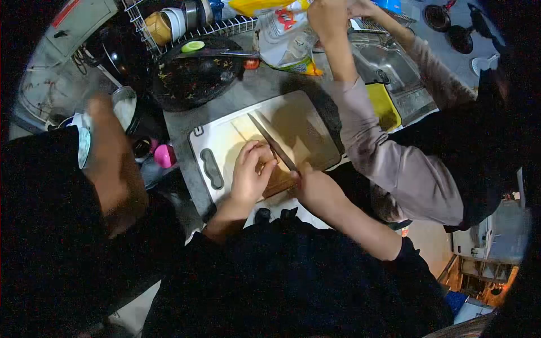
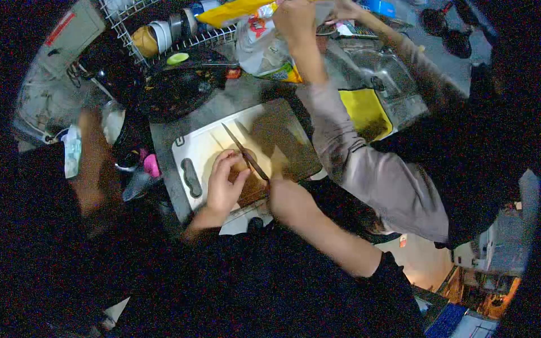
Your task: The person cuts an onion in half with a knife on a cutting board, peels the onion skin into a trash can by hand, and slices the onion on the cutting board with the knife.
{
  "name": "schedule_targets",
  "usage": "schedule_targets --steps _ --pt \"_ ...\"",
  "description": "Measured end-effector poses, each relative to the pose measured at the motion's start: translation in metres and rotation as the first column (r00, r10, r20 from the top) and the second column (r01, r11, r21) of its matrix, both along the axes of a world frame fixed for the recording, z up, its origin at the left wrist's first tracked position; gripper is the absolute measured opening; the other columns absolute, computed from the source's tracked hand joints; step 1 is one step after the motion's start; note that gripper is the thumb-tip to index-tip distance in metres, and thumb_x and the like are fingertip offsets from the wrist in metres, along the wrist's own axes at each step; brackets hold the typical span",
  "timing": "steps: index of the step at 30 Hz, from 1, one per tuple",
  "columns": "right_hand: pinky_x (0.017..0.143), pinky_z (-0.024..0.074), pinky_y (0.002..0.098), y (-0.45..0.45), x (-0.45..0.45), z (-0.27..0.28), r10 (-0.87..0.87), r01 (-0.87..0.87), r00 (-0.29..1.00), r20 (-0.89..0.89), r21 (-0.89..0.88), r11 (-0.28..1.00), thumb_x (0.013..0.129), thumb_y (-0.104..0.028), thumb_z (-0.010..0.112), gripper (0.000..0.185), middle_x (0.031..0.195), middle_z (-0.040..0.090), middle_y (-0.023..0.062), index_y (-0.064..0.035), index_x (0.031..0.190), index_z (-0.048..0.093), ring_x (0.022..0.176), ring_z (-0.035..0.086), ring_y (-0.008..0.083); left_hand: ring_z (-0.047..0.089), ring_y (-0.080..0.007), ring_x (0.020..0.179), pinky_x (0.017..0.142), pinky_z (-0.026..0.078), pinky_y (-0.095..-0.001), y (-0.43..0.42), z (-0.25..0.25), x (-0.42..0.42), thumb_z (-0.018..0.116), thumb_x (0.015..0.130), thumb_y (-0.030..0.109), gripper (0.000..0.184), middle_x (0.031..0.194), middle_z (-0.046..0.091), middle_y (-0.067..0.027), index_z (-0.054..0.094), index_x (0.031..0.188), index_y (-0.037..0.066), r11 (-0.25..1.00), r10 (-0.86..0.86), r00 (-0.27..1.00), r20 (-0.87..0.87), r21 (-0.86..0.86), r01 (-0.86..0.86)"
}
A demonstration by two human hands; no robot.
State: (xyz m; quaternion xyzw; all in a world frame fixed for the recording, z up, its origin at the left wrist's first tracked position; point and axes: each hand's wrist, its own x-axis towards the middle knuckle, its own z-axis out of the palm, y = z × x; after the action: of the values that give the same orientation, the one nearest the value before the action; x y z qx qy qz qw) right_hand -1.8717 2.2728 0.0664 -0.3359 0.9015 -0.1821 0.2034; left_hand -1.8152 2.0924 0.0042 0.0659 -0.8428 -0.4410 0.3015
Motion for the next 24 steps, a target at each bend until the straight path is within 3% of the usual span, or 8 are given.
schedule_targets --steps 4,6,9,14,19,22,24 --pt "0.067 0.0497 0.0529 -0.027 -0.007 0.002 -0.048 0.048 0.999 -0.002 -0.027 0.999 0.1 -0.029 0.044 0.035 0.076 0.063 0.0292 0.0052 0.097 0.052 0.076 0.063 0.0462 0.056 -0.0373 0.11 0.094 0.046 -0.0394 -0.002 -0.009 -0.001 0.074 0.08 0.01 0.033 0.118 0.057 -0.0187 0.061 0.109 0.003 0.998 0.008 1.0 -0.018 -0.054 -0.009" --pt "0.067 0.0499 0.0528 -0.027 0.001 0.007 -0.08 0.08 0.997 0.004 -0.025 0.996 0.1 -0.029 0.044 0.036 0.077 0.063 0.0291 0.0051 0.097 0.053 0.076 0.063 0.0459 0.056 -0.037 0.11 0.093 0.046 -0.0396 0.0 -0.002 0.0 0.074 0.079 0.01 0.033 0.118 0.057 -0.0184 0.061 0.109 0.003 0.999 0.031 1.0 0.0 0.033 -0.031" --pt "0.067 0.0502 0.0509 -0.011 0.019 0.02 -0.239 0.234 0.968 0.072 0.072 0.97 0.099 -0.03 0.044 0.037 0.079 0.064 0.0285 0.0045 0.095 0.054 0.077 0.063 0.0458 0.056 -0.0365 0.109 0.093 0.047 -0.0396 -0.001 -0.004 -0.001 0.074 0.079 0.009 0.033 0.117 0.057 -0.0181 0.06 0.109 0.002 0.998 0.039 0.999 -0.012 0.055 -0.038" --pt "0.069 0.0504 0.0481 -0.025 0.014 0.038 -0.247 0.223 0.961 0.128 0.178 0.959 0.099 -0.032 0.045 0.037 0.081 0.064 0.0281 0.004 0.095 0.054 0.08 0.063 0.0459 0.057 -0.0355 0.107 0.09 0.048 -0.0394 -0.001 -0.004 -0.001 0.074 0.08 0.008 0.034 0.117 0.056 -0.0181 0.06 0.111 0.002 1.0 0.007 0.999 -0.034 -0.009 -0.008" --pt "0.072 0.0509 0.0464 -0.027 0.004 -0.013 -0.216 0.214 0.976 -0.043 -0.037 0.976 0.1 -0.031 0.043 0.036 0.082 0.064 0.0287 0.0027 0.097 0.055 0.084 0.064 0.0438 0.058 -0.0348 0.106 0.089 0.05 -0.0396 -0.003 -0.011 -0.004 0.073 0.08 0.007 0.034 0.117 0.055 -0.0184 0.06 0.112 0.002 0.995 0.065 0.997 -0.033 -0.077 -0.067" --pt "0.073 0.0511 0.0457 -0.021 0.004 -0.017 -0.224 0.211 0.967 -0.123 -0.111 0.971 0.1 -0.031 0.042 0.036 0.083 0.064 0.0289 0.0022 0.098 0.055 0.086 0.064 0.043 0.057 -0.0356 0.106 0.09 0.05 -0.04 0.0 -0.003 0.0 0.073 0.081 0.008 0.034 0.118 0.055 -0.0183 0.06 0.112 0.003 0.999 0.042 0.999 0.004 0.008 -0.042" --pt "0.072 0.0518 0.047 -0.008 0.011 0.005 -0.139 0.138 0.99 0.001 0.09 0.986 0.1 -0.03 0.042 0.035 0.082 0.065 0.0281 0.0023 0.098 0.056 0.085 0.066 0.0422 0.057 -0.036 0.106 0.09 0.049 -0.0401 -0.001 -0.001 -0.001 0.073 0.081 0.008 0.034 0.118 0.055 -0.0183 0.06 0.112 0.003 0.998 0.038 0.999 0.022 0.048 -0.039"
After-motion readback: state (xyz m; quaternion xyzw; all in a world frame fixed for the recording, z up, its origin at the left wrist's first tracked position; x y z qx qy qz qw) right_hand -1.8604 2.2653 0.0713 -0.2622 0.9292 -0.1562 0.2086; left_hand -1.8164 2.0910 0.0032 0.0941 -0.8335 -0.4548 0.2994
